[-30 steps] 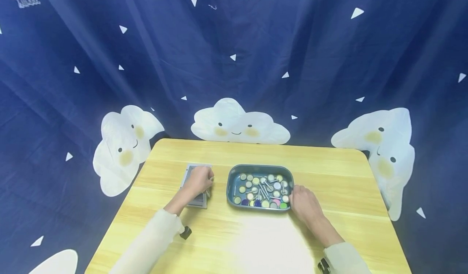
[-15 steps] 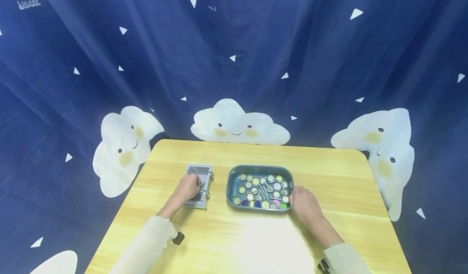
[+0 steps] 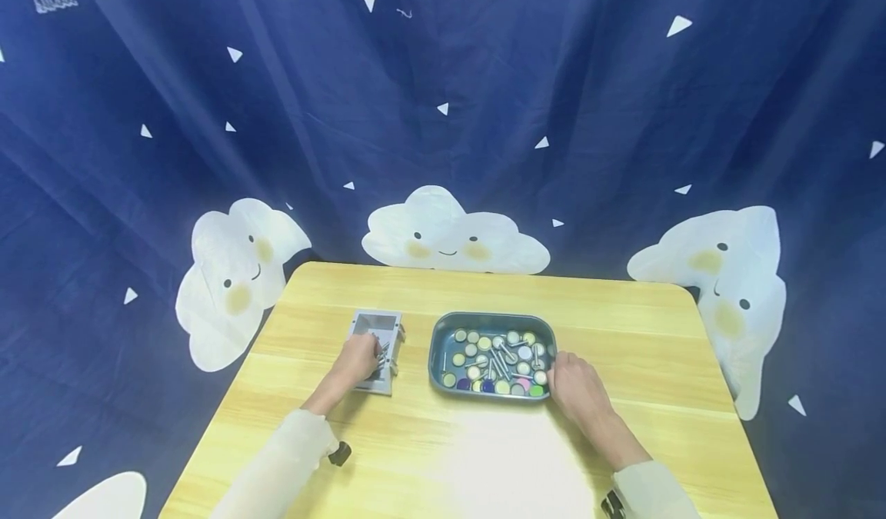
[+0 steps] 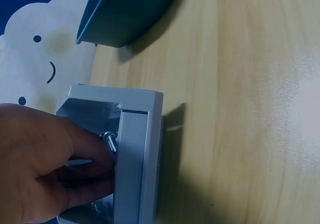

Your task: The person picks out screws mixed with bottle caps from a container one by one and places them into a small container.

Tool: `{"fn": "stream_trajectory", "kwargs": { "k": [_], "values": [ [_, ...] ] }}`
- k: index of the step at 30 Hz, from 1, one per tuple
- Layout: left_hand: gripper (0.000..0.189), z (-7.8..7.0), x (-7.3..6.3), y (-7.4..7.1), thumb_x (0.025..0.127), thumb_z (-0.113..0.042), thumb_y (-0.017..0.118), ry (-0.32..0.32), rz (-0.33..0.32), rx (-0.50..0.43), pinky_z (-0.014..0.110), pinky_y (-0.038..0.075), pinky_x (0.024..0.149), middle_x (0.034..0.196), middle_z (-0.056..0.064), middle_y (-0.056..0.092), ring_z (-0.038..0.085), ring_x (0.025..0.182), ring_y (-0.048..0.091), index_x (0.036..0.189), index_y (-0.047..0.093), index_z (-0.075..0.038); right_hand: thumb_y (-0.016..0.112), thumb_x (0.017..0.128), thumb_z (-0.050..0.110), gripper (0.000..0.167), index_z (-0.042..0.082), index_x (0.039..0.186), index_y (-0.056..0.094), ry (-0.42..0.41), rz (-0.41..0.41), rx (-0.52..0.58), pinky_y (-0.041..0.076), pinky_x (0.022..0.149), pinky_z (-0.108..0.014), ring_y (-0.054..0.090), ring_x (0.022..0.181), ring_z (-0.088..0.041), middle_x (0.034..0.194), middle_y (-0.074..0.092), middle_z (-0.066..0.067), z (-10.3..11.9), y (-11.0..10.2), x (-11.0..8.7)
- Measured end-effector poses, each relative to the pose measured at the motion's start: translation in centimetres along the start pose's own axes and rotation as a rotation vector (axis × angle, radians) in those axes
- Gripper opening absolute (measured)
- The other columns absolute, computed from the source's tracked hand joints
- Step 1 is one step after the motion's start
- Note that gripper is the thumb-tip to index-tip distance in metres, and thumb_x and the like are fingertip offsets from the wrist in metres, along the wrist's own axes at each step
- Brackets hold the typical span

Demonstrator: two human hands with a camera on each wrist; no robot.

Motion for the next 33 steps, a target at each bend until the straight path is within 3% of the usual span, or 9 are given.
{"fn": "stream_trajectory", "kwargs": {
  "k": [11,16,19,24,27,30,33],
  "values": [
    [0.032,-0.2,-0.5,0.2,0.075,0.016,0.064,0.018,-0.035,0.035,0.033,0.047,0.051,0.063,0.007,0.062,0.019,0.058,0.052,0.058,0.057,-0.01,0.053,0.099,0.01,0.019,0.002,0.082,0.053,-0.006,-0.007,0.006,0.052,0.068,-0.048,0.054,0.068,-0.026,0.074,0.053,-0.01,-0.2,0.3,-0.2],
    [0.03,-0.4,-0.4,0.1,0.076,0.014,0.066,0.019,-0.03,0.05,0.032,0.045,0.051,0.062,0.006,0.061,0.017,0.058,0.05,0.059,0.058,-0.009,0.054,0.099,0.01,0.019,0.003,0.082,0.052,-0.013,-0.024,0.002,0.052,0.068,-0.048,0.054,0.067,-0.025,0.073,0.052,-0.01,-0.1,0.3,-0.3],
    [0.026,-0.9,-0.2,-0.5,0.076,0.015,0.065,0.053,-0.068,0.05,0.032,0.047,0.051,0.062,0.007,0.063,0.018,0.057,0.052,0.062,0.062,-0.007,0.054,0.099,0.01,0.019,0.002,0.082,0.052,-0.009,-0.019,-0.001,0.052,0.067,-0.047,0.053,0.067,-0.025,0.073,0.052,-0.01,-0.1,0.3,-0.2],
    [0.012,-2.8,0.4,-2.2,0.077,0.01,0.068,0.152,-0.188,0.064,0.036,0.058,0.058,0.075,0.012,0.073,0.023,0.067,0.067,0.077,0.073,-0.001,0.053,0.1,0.008,0.019,0.002,0.082,0.051,-0.008,-0.011,-0.003,0.052,0.067,-0.048,0.054,0.067,-0.027,0.074,0.052,-0.011,-0.1,0.0,0.0],
    [0.013,-4.5,0.6,-3.2,0.082,0.005,0.069,0.201,-0.227,0.067,0.036,0.063,0.068,0.088,0.014,0.077,0.026,0.08,0.074,0.091,0.077,0.001,0.053,0.1,0.008,0.019,0.001,0.082,0.052,-0.007,-0.01,-0.001,0.053,0.068,-0.049,0.055,0.068,-0.029,0.074,0.053,-0.012,-0.1,-0.1,0.1],
    [0.018,-6.4,0.6,-3.7,0.086,0.002,0.066,0.228,-0.191,0.027,0.036,0.064,0.076,0.097,0.013,0.076,0.028,0.089,0.075,0.099,0.077,0.0,0.052,0.1,0.009,0.019,0.001,0.083,0.052,-0.001,0.003,0.0,0.053,0.07,-0.05,0.055,0.069,-0.029,0.075,0.053,-0.012,-0.1,-0.1,0.1],
    [0.02,-8.2,0.6,-3.3,0.088,-0.001,0.068,0.264,-0.131,-0.006,0.037,0.063,0.084,0.103,0.013,0.077,0.029,0.096,0.075,0.105,0.077,-0.002,0.052,0.1,0.009,0.019,0.001,0.083,0.052,0.003,0.009,0.004,0.053,0.07,-0.049,0.055,0.069,-0.028,0.075,0.053,-0.012,-0.2,-0.1,0.1]
  ]
}}
Point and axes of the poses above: each hand's wrist, its own x-axis towards the middle knuckle, its own y-axis out of the palm, z = x × y, the point moved 1 cm from there along x, towards the middle knuckle
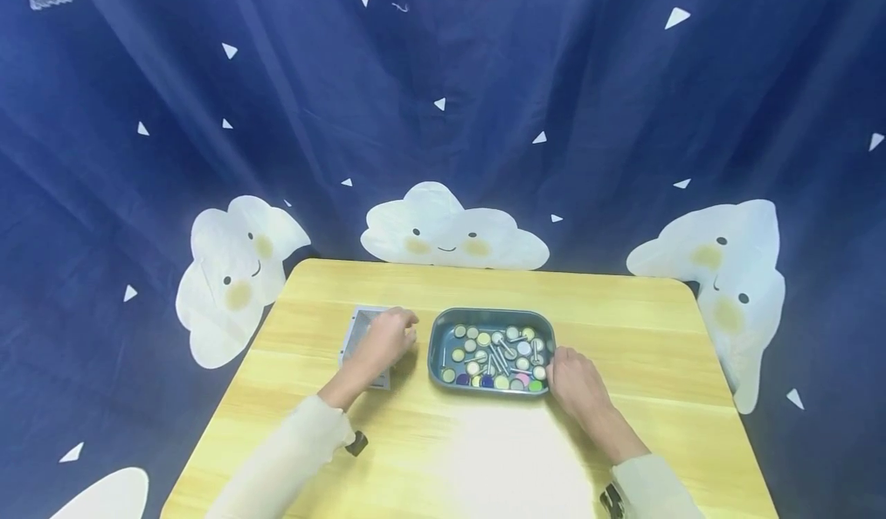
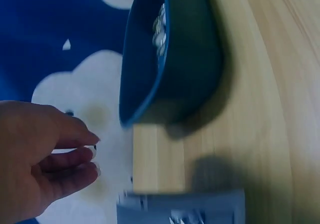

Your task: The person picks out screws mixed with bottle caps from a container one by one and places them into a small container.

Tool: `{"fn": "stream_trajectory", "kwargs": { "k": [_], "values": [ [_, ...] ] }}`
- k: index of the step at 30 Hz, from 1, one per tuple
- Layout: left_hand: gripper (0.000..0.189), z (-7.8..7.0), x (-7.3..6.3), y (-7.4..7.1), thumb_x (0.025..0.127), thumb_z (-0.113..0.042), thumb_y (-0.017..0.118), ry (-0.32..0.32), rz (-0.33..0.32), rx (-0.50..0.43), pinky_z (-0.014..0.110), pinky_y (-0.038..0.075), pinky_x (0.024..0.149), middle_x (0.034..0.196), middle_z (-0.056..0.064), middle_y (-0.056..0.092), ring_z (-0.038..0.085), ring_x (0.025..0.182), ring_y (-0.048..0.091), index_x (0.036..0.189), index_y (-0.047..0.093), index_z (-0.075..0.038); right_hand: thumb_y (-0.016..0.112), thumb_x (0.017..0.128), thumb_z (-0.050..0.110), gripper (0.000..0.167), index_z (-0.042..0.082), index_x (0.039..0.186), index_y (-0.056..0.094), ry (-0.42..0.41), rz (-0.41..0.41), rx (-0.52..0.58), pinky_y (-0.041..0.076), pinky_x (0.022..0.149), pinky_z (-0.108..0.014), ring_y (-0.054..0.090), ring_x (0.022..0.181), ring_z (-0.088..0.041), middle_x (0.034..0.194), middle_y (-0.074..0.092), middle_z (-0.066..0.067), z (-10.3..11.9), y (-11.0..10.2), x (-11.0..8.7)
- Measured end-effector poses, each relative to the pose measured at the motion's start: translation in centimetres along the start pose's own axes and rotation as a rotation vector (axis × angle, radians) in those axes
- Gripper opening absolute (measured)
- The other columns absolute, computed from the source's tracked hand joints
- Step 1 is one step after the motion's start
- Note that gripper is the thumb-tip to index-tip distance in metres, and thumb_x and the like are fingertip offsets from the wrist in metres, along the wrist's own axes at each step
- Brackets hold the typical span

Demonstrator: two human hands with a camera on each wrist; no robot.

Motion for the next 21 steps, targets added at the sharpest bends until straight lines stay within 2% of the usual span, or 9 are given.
{"fn": "stream_trajectory", "kwargs": {
  "k": [4,8,10,13,16,21],
  "values": [
    [0.019,-2.4,0.8,1.2,0.088,-0.005,0.073,0.107,0.081,-0.003,0.031,0.063,0.083,0.102,0.01,0.077,0.025,0.094,0.074,0.106,0.078,-0.005,0.053,0.1,0.009,0.019,0.001,0.083,0.053,-0.002,-0.007,-0.004,0.053,0.069,-0.05,0.056,0.069,-0.029,0.075,0.054,-0.012,-0.2,0.1,0.0],
    [0.02,-4.8,1.4,2.8,0.089,-0.004,0.07,0.257,0.157,0.05,0.027,0.062,0.086,0.103,0.007,0.077,0.02,0.096,0.074,0.107,0.078,-0.007,0.053,0.1,0.009,0.018,0.001,0.084,0.053,0.003,-0.008,-0.006,0.053,0.07,-0.05,0.057,0.069,-0.029,0.076,0.054,-0.013,-0.3,0.2,0.1],
    [0.02,-5.8,1.6,3.5,0.09,-0.003,0.07,0.341,0.162,0.119,0.026,0.061,0.09,0.103,0.004,0.078,0.018,0.097,0.074,0.107,0.079,-0.01,0.053,0.1,0.009,0.019,0.001,0.084,0.053,0.008,-0.008,0.001,0.053,0.07,-0.05,0.057,0.069,-0.029,0.076,0.054,-0.012,-0.3,0.3,0.1],
    [0.017,-6.9,1.8,4.5,0.093,-0.004,0.069,0.44,0.151,0.224,0.024,0.061,0.086,0.097,-0.001,0.077,0.014,0.092,0.073,0.103,0.079,-0.014,0.052,0.101,0.01,0.019,0.001,0.084,0.053,0.016,-0.004,0.016,0.053,0.069,-0.05,0.056,0.069,-0.028,0.076,0.054,-0.012,-0.2,0.3,0.2],
    [0.014,-7.7,1.8,5.4,0.092,-0.006,0.073,0.516,0.161,0.293,0.021,0.06,0.079,0.091,-0.004,0.073,0.012,0.086,0.07,0.098,0.079,-0.017,0.051,0.1,0.011,0.018,0.001,0.085,0.054,0.02,0.006,0.027,0.053,0.069,-0.049,0.055,0.069,-0.027,0.076,0.054,-0.012,-0.1,0.4,0.1],
    [0.018,-8.6,2.1,6.6,0.096,-0.009,0.069,0.671,0.154,0.434,0.02,0.059,0.082,0.095,-0.009,0.073,0.008,0.09,0.068,0.1,0.08,-0.023,0.052,0.1,0.011,0.018,0.0,0.085,0.054,0.029,0.008,0.026,0.053,0.069,-0.049,0.055,0.069,-0.027,0.076,0.054,-0.012,0.0,0.3,-0.1]
  ]
}}
Point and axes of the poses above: each hand's wrist, its own x-axis towards the middle knuckle, its own y-axis out of the palm, z = x × y, the point moved 1 cm from there along x, towards the middle knuckle
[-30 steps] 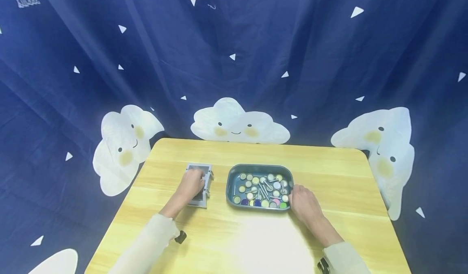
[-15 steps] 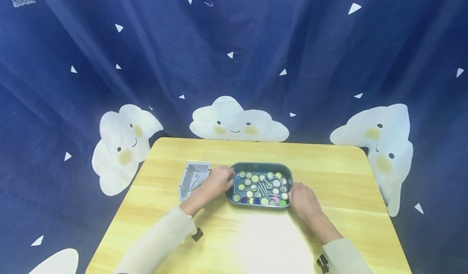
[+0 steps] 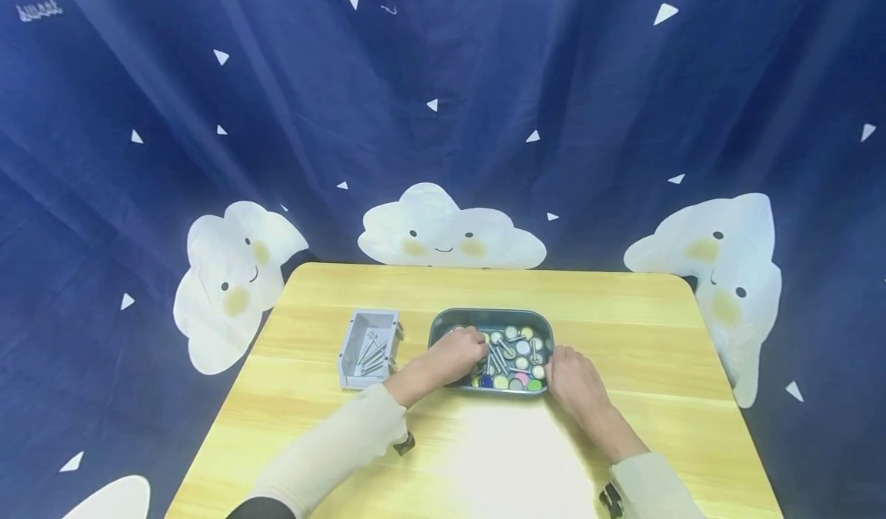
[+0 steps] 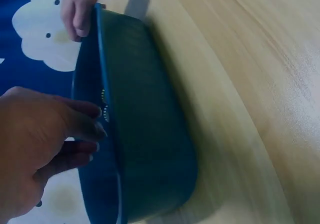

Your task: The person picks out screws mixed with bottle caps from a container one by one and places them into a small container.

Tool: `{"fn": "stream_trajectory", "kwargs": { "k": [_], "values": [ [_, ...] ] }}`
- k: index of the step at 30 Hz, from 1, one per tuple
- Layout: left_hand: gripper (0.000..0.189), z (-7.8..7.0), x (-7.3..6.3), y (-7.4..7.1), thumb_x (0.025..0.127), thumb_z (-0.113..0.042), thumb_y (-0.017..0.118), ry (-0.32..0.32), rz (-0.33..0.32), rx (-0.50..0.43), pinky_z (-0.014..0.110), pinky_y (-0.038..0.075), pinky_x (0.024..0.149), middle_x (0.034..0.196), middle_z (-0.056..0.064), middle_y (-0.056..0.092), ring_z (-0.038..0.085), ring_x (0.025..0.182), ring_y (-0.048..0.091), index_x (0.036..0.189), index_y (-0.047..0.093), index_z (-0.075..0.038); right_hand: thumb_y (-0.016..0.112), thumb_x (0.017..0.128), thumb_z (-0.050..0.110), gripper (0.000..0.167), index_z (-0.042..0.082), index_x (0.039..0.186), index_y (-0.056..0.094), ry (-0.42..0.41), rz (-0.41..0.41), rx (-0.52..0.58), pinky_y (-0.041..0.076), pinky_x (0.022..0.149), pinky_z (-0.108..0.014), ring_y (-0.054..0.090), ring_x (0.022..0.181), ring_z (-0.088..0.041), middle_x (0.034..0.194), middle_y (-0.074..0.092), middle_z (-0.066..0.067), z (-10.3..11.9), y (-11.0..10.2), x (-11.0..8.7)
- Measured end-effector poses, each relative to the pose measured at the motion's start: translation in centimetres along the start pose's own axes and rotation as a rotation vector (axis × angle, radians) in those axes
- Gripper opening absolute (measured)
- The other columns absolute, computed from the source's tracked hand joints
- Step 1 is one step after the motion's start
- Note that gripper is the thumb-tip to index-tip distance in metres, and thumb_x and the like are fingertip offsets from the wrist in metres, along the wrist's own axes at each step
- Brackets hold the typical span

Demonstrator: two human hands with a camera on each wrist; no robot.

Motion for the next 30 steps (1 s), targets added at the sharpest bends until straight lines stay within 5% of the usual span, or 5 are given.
{"fn": "stream_trajectory", "kwargs": {
  "k": [8,30],
  "values": [
    [0.025,-1.0,0.9,1.5,0.105,-0.016,0.058,0.145,0.056,0.102,0.02,0.058,0.081,0.111,-0.014,0.075,0.007,0.097,0.067,0.108,0.079,-0.03,0.053,0.1,0.008,0.018,0.001,0.083,0.053,-0.003,-0.003,-0.011,0.053,0.068,-0.049,0.055,0.068,-0.028,0.076,0.054,-0.012,0.1,-0.3,-0.2],
    [0.027,-1.5,1.8,2.5,0.103,-0.019,0.061,0.195,0.138,0.232,0.018,0.059,0.075,0.099,-0.018,0.076,0.003,0.092,0.07,0.094,0.079,-0.036,0.053,0.1,0.008,0.019,0.003,0.081,0.052,-0.019,-0.032,-0.014,0.051,0.067,-0.049,0.055,0.066,-0.028,0.073,0.052,-0.011,0.1,-0.1,-0.1]
  ]
}}
Point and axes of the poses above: each hand's wrist, its own x-axis towards the middle knuckle, its own y-axis out of the palm, z = x × y, the point moved 1 cm from there along x, towards the middle knuckle
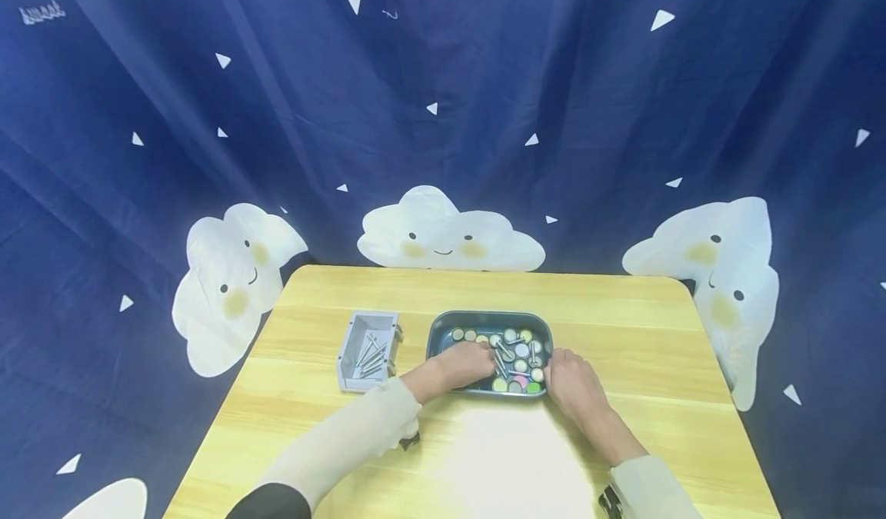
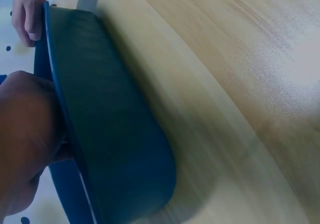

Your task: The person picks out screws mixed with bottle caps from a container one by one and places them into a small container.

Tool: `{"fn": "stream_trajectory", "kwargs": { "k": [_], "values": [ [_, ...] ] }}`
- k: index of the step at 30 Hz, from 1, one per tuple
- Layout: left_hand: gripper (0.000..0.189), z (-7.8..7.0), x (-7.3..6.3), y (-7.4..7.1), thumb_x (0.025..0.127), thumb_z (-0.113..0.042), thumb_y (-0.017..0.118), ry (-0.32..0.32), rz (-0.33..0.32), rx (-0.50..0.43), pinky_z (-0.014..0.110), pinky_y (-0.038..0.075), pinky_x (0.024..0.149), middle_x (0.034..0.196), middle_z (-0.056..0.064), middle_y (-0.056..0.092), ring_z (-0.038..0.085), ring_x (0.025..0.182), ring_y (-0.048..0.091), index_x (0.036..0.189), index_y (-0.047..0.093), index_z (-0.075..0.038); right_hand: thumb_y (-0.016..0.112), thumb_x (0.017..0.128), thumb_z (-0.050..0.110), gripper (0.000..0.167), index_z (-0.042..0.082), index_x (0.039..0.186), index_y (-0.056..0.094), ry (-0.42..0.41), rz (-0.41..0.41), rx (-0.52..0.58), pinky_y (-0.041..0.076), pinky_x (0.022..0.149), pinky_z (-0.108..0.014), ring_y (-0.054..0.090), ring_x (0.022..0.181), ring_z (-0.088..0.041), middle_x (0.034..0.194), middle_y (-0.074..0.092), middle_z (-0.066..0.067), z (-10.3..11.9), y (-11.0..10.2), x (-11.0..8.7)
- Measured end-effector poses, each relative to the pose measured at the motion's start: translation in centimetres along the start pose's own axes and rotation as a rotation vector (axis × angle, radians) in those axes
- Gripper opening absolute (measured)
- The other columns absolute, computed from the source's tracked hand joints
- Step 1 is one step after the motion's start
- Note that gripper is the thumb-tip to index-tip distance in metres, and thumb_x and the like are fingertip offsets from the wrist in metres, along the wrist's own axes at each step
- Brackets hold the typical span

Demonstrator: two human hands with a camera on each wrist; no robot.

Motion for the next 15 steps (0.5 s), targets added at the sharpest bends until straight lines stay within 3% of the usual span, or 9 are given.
{"fn": "stream_trajectory", "kwargs": {
  "k": [6,10,15],
  "values": [
    [0.024,0.3,-0.5,0.2,0.103,-0.018,0.06,-0.014,-0.021,-0.048,0.019,0.06,0.077,0.097,-0.015,0.077,0.005,0.088,0.07,0.095,0.079,-0.03,0.054,0.099,0.008,0.018,0.002,0.083,0.053,-0.011,0.006,-0.004,0.052,0.067,-0.047,0.054,0.066,-0.027,0.074,0.052,-0.01,0.1,0.0,0.0],
    [0.021,0.9,-1.0,-0.3,0.104,-0.015,0.059,-0.051,-0.021,-0.104,0.02,0.06,0.078,0.097,-0.012,0.076,0.007,0.089,0.07,0.1,0.078,-0.025,0.054,0.099,0.008,0.017,0.002,0.083,0.053,-0.022,0.001,-0.011,0.052,0.067,-0.047,0.053,0.066,-0.027,0.073,0.052,-0.01,0.2,-0.1,0.0],
    [0.018,2.1,-1.8,-1.0,0.102,-0.013,0.061,-0.092,-0.069,-0.155,0.021,0.061,0.081,0.095,-0.009,0.075,0.008,0.091,0.072,0.1,0.077,-0.02,0.053,0.099,0.008,0.018,0.001,0.083,0.052,-0.027,0.001,-0.022,0.052,0.067,-0.047,0.054,0.066,-0.027,0.074,0.052,-0.01,0.1,0.0,-0.1]
  ]
}}
Point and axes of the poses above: each hand's wrist, its own x-axis towards the middle knuckle, its own y-axis out of the palm, z = x × y, the point moved 1 cm from there along x, towards the middle knuckle
